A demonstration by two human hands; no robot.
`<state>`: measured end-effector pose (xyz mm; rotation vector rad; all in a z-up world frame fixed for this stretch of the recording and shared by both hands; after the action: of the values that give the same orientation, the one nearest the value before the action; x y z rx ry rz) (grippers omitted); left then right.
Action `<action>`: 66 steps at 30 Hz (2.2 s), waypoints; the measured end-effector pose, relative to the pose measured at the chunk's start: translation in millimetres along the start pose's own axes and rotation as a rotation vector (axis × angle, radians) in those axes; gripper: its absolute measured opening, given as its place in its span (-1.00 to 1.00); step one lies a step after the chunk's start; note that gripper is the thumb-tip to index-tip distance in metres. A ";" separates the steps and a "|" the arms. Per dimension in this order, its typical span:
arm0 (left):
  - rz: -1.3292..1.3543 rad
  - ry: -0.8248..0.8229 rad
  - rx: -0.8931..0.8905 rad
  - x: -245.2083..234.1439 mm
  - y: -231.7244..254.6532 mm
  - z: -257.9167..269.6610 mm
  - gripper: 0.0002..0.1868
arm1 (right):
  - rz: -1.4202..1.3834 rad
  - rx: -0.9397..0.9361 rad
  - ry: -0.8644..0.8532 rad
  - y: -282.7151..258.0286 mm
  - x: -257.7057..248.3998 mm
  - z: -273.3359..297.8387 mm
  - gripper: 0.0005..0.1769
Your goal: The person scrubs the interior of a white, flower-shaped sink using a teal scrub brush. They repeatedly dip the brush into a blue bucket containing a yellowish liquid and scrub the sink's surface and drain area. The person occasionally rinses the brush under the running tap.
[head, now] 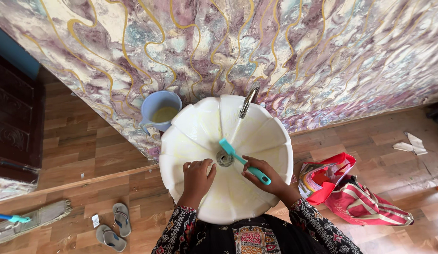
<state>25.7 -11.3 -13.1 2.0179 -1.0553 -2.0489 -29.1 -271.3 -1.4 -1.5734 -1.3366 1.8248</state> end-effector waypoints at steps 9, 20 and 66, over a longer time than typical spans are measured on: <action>0.340 -0.108 0.460 -28.1 21.9 16.6 -0.80 | -0.406 0.074 -0.230 -2.4 2.4 -1.7 -0.91; 0.958 -1.231 0.879 -35.3 114.4 89.1 -0.49 | -0.252 -0.025 -0.053 11.1 11.7 1.3 -0.83; -0.052 0.058 -0.145 13.5 -4.8 -3.6 -0.69 | 0.145 0.021 0.012 1.9 -26.2 1.5 -0.90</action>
<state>29.2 -15.9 -26.8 2.0389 -0.8275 -2.0140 -22.1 -293.3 11.2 -1.7074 -1.2224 1.9032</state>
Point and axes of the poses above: each hand's wrist, its own z-axis away from the middle knuckle, its own x-axis out of the palm, y = z × x, the point moved 2 cm from there along -z, towards the middle knuckle, and after that the axes turned 12 degrees about -y, right-handed, at the moved point
